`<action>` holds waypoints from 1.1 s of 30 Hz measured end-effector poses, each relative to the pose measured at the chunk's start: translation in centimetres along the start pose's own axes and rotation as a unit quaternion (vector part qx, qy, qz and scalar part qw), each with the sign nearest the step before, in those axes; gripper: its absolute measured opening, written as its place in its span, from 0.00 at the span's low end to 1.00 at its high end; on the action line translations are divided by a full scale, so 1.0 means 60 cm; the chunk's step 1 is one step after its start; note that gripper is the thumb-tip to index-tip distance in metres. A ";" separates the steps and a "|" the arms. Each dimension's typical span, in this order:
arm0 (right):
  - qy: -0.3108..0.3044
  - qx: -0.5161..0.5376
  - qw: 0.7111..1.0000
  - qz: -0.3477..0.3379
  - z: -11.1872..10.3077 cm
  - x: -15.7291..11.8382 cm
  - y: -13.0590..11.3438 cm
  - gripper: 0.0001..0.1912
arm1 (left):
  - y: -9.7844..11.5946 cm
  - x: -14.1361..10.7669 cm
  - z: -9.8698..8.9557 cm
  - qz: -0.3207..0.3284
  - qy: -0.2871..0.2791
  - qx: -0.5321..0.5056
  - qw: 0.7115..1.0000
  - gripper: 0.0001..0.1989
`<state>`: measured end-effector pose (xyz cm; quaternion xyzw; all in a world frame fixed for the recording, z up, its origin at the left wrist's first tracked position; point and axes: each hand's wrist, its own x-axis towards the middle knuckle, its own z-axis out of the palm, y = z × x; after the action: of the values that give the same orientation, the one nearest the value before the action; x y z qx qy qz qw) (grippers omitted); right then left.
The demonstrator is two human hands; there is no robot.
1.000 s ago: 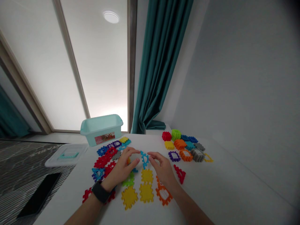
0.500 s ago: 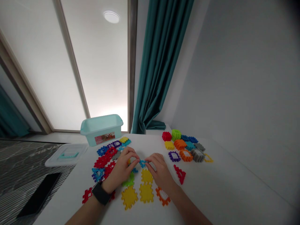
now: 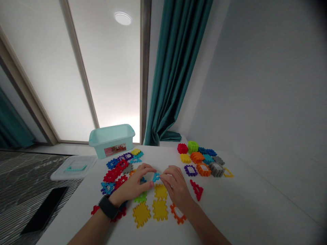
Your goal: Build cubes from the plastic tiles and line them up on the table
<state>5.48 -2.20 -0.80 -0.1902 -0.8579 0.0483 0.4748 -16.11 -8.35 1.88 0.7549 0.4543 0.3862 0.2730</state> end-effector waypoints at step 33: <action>-0.140 0.012 0.989 0.040 -0.019 0.008 -0.014 0.13 | -0.021 -0.006 0.018 0.054 0.084 0.283 0.954 0.35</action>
<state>5.96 -2.91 0.42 -0.2102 -0.9072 0.1036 0.3495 -15.89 -8.19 0.20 0.7893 0.5249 0.3183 -0.0118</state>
